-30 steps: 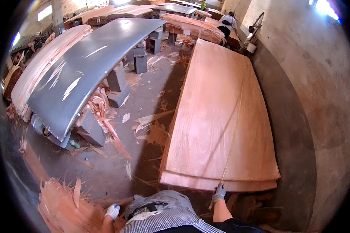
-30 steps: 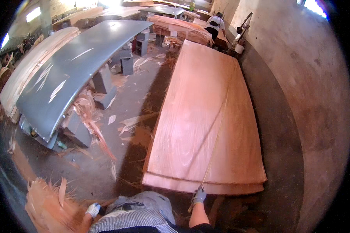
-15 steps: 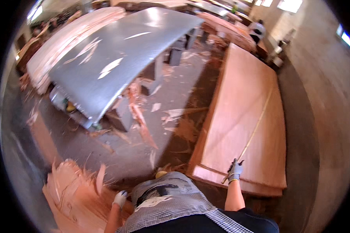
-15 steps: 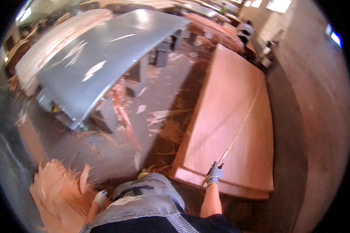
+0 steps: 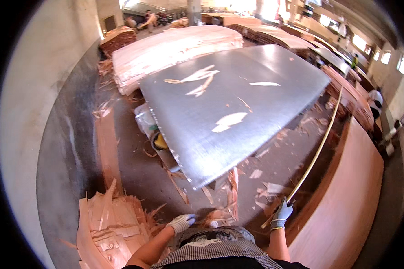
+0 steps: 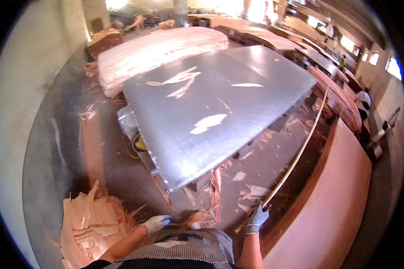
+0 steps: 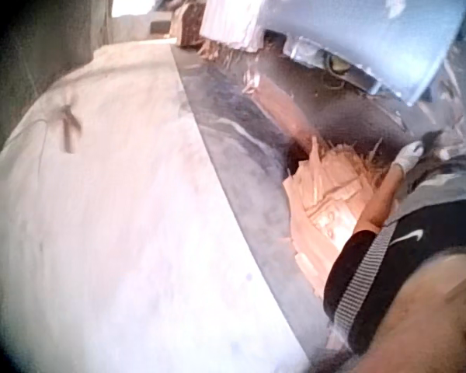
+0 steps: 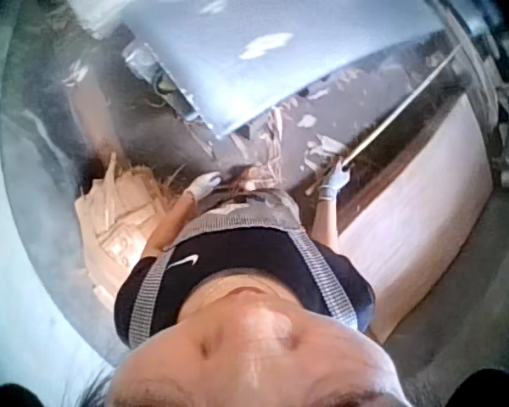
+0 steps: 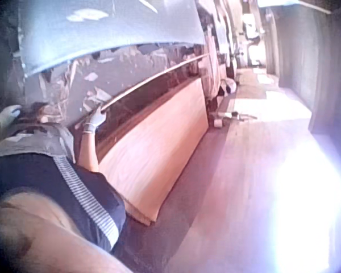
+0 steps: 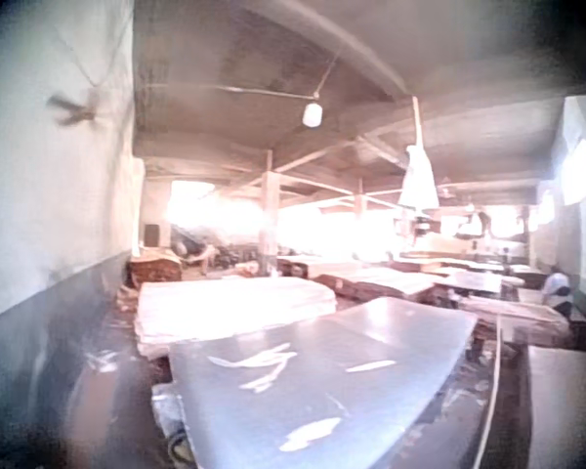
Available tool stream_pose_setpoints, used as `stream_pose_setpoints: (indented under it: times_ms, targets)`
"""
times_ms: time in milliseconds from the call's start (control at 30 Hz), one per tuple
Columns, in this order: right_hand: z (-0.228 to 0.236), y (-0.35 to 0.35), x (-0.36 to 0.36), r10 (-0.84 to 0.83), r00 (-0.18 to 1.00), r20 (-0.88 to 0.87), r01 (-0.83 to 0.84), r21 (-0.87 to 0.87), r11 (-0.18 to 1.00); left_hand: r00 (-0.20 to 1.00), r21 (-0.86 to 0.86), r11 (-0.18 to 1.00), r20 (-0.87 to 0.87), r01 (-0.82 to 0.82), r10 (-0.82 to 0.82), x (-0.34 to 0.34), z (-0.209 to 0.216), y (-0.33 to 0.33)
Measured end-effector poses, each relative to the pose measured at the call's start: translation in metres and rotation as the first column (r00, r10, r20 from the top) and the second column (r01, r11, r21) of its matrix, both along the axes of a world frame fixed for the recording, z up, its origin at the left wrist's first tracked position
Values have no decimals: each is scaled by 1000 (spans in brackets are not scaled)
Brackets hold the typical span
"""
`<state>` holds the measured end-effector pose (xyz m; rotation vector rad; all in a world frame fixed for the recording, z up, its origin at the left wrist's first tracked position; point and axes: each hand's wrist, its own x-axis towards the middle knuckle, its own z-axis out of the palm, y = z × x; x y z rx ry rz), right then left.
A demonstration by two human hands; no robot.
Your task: The person uses a wooden guide to measure and select specific sheets of wood veneer from large stacks. They lift individual veneer sheets, move them to a different table, and use a knife to trim a small section from a sheet.
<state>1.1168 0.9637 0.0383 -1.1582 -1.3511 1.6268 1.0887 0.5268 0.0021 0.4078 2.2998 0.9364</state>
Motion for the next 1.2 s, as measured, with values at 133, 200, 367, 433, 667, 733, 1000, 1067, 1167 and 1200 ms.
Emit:
stream_pose_setpoints:
  times_ms: [133,200,367,433,667,733,1000,1067,1167,1200]
  targets:
    - [43,-67,-123,213,972,-96,-224,-125,966,997,36,999,-68,-24,26,-59,1,-8]
    - [53,-92,-172,259,960,-110,-271,-120,955,980,78,997,-195,-24,39,-87,-2,-23]
    - [30,-170,-278,341,933,-111,-355,-147,923,1000,32,999,-5,-17,17,-161,14,-94]
    - [27,-215,-316,383,918,-102,-395,-167,903,999,5,1000,-44,-23,23,-189,-10,-142]
    - [9,-373,-450,374,925,-67,-379,-121,917,995,-206,976,-51,71,-83,-345,17,-323]
    - [11,-412,-492,353,933,-73,-360,-125,924,998,-228,973,-32,39,-47,-389,29,-370]
    - [15,-551,-670,314,949,-31,-315,-84,945,985,-74,988,-113,-136,127,-557,46,-534]
    - [9,-590,-727,336,941,-38,-338,-72,938,972,-56,983,-170,-173,162,-601,6,-590]
    - [10,-651,-824,382,913,-146,-397,-95,913,955,-68,958,-124,-280,270,-671,3,-658]
    - [14,-677,-861,390,911,-137,-405,-105,908,925,-40,930,-127,-365,357,-683,-8,-690]
